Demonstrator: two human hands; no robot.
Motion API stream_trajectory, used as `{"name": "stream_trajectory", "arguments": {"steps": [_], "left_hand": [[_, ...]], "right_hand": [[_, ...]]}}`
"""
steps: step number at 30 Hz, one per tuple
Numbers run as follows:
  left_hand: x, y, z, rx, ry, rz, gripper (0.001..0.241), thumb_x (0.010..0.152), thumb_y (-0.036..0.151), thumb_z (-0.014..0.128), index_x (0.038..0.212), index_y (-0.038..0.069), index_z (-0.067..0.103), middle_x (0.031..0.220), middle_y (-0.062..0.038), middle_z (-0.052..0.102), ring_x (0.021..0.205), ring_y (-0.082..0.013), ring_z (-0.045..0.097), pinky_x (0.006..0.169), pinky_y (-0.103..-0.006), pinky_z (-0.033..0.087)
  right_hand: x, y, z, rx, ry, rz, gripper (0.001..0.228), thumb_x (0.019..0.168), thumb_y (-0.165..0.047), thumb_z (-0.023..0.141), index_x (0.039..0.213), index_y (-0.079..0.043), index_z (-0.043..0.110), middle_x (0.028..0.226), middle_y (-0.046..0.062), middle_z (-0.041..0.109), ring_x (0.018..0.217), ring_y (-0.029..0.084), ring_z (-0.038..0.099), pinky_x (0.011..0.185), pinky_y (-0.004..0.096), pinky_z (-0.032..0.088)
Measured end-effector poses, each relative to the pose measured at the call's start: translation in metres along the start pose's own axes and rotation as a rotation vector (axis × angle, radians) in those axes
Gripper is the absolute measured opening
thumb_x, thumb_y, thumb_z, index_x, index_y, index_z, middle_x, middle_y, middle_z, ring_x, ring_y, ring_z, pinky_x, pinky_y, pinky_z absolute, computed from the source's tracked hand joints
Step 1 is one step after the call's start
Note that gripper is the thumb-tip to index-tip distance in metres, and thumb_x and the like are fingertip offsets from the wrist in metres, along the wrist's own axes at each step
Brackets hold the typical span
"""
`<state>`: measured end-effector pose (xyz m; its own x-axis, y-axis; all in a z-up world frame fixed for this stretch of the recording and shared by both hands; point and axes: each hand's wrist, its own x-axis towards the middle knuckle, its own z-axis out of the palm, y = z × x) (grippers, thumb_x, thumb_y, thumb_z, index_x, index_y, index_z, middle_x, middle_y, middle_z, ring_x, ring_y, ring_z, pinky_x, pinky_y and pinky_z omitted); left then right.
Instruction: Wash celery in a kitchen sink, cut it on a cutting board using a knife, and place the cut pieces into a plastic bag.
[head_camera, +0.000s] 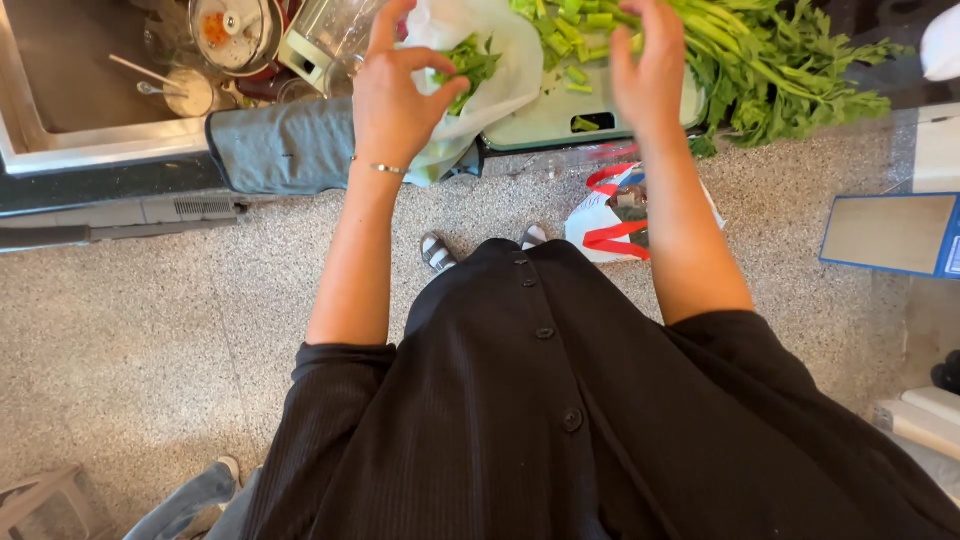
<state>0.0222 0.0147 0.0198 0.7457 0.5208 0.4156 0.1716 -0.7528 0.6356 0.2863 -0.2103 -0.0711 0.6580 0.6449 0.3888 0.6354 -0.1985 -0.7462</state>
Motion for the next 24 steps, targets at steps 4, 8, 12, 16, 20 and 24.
{"name": "stream_trajectory", "arguments": {"steps": [4, 8, 12, 16, 20, 24], "left_hand": [[-0.003, 0.004, -0.005, 0.027, -0.048, -0.079, 0.022, 0.083, 0.024, 0.096, 0.097, 0.014, 0.082, 0.150, -0.009, 0.056, 0.121, -0.0314, 0.069, 0.098, -0.0404, 0.056], [-0.006, -0.003, -0.018, 0.098, 0.023, 0.014, 0.019, 0.074, 0.013, 0.092, 0.091, 0.013, 0.083, 0.137, -0.022, 0.059, 0.114, -0.0404, 0.065, 0.096, -0.0433, 0.054], [-0.006, -0.015, -0.039, 0.001, -0.096, -0.180, 0.021, 0.083, 0.011, 0.083, 0.104, 0.008, 0.080, 0.113, -0.017, 0.075, 0.107, -0.0347, 0.072, 0.097, -0.0403, 0.055], [-0.011, -0.021, -0.049, 0.027, 0.083, -0.039, 0.031, 0.081, 0.004, 0.078, 0.112, 0.003, 0.080, 0.120, -0.022, 0.071, 0.111, -0.0375, 0.071, 0.101, -0.0403, 0.054], [-0.008, -0.007, -0.046, -0.054, 0.016, -0.086, 0.026, 0.084, 0.007, 0.079, 0.110, 0.003, 0.078, 0.120, -0.020, 0.073, 0.108, -0.0367, 0.071, 0.099, -0.0397, 0.055], [-0.010, -0.013, -0.042, -0.068, 0.057, -0.090, 0.027, 0.085, 0.007, 0.079, 0.112, 0.002, 0.078, 0.122, -0.022, 0.071, 0.110, -0.0376, 0.071, 0.098, -0.0397, 0.055]], "right_hand": [[-0.032, -0.009, 0.009, -0.458, -0.133, -0.007, 0.089, 0.093, -0.045, 0.091, 0.159, -0.009, 0.044, 0.163, 0.028, 0.025, 0.151, 0.049, 0.019, 0.121, 0.063, 0.022], [-0.030, -0.025, 0.033, -0.426, -0.240, -0.032, 0.095, 0.086, -0.048, 0.093, 0.160, -0.017, 0.042, 0.167, 0.024, 0.021, 0.154, 0.050, 0.018, 0.126, 0.058, 0.023], [-0.005, -0.032, 0.052, -0.427, -0.252, -0.101, 0.096, 0.087, -0.053, 0.090, 0.160, -0.016, 0.041, 0.164, 0.026, 0.025, 0.153, 0.049, 0.021, 0.124, 0.061, 0.019], [0.022, -0.065, 0.064, -0.546, -0.327, -0.083, 0.098, 0.082, -0.062, 0.088, 0.155, -0.012, 0.044, 0.151, 0.025, 0.037, 0.145, 0.046, 0.027, 0.116, 0.068, 0.011], [0.024, -0.037, 0.085, -0.596, -0.246, -0.294, 0.090, 0.076, -0.056, 0.086, 0.142, -0.005, 0.053, 0.145, 0.025, 0.044, 0.137, 0.042, 0.036, 0.106, 0.070, 0.017], [0.022, -0.026, 0.077, -0.478, -0.315, -0.265, 0.048, 0.093, -0.038, 0.078, 0.131, -0.013, 0.061, 0.143, 0.013, 0.051, 0.135, 0.034, 0.044, 0.114, 0.055, 0.032]]}}
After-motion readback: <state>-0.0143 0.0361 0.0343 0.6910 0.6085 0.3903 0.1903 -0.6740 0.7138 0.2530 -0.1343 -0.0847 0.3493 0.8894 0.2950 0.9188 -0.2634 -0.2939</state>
